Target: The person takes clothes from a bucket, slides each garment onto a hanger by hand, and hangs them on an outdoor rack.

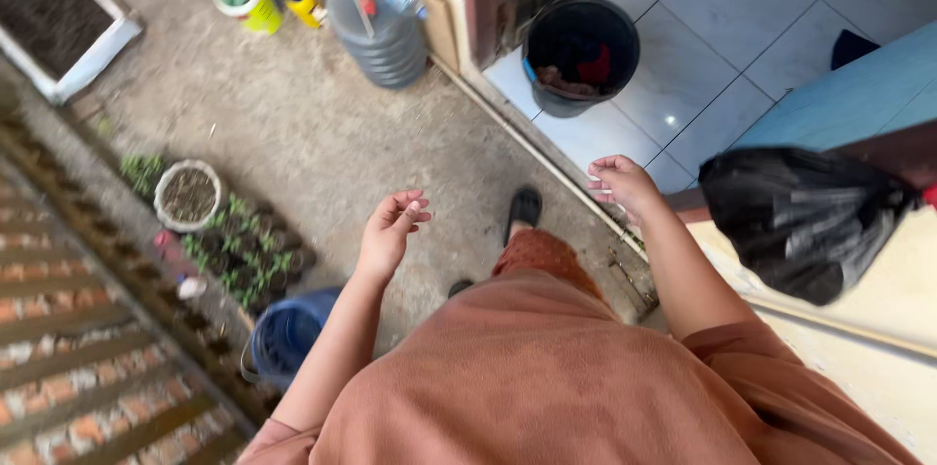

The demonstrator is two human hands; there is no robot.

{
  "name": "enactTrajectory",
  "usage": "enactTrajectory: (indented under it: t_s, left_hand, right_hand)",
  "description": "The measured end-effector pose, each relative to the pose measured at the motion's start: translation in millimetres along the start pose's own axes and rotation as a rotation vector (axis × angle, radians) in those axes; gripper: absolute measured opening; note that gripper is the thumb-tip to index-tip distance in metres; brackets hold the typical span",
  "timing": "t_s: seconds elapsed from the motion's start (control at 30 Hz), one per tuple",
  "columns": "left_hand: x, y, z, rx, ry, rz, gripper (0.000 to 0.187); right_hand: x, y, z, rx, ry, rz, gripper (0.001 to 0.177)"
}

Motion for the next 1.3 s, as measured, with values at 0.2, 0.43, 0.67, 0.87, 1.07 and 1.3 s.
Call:
enactTrajectory:
  t_s: [0.2, 0.43, 0.67, 0.87, 1.07, 1.3]
  left_hand:
    - [-96.6, 117.5, -20.5, 0.104, 0.043, 0.137, 0.032]
    - [-216.4, 256.4, -46.4, 0.229, 0.238, 0.217, 0.034]
    - [-315.2, 342.4, -61.2, 0.193, 0.428, 0.258, 0.038]
    - [-348.8, 378.7, 3.4, 0.289, 0.45, 0.343, 0.042]
    - [-380.3, 418.7, 68.5, 0.399, 0.419, 0.446, 0.04]
    - [-429.2, 491.0, 82.9, 0.282, 0.44, 0.451, 0.041]
  right_hand:
    - [-4.3, 145.0, 10.2, -0.153, 0.279, -0.044, 0.028]
    - [-33.0, 294.2, 8.3, -0.482, 0.432, -0.033, 0.034]
    - [-0.3, 401.1, 35.8, -0.41, 0.239, -0.059, 0.037]
    - [10.0, 447.4, 9.4, -0.375, 0.076, -0.089, 0.04]
    - [-14.8, 486.2, -32.2, -0.541, 0.157, -0.129, 0.052]
    - [11.8, 616.9, -44.3, -0.319, -0.248, -0.398, 0.067]
Point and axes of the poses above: each hand's wrist, its own y-axis towards the middle knuckle, its own x-axis out of the back of the hand, z = x × y, the point moved 10 cm from there along y, towards the middle knuckle, and after that the axes turned 14 degrees about -z, right-handed, at the moved point
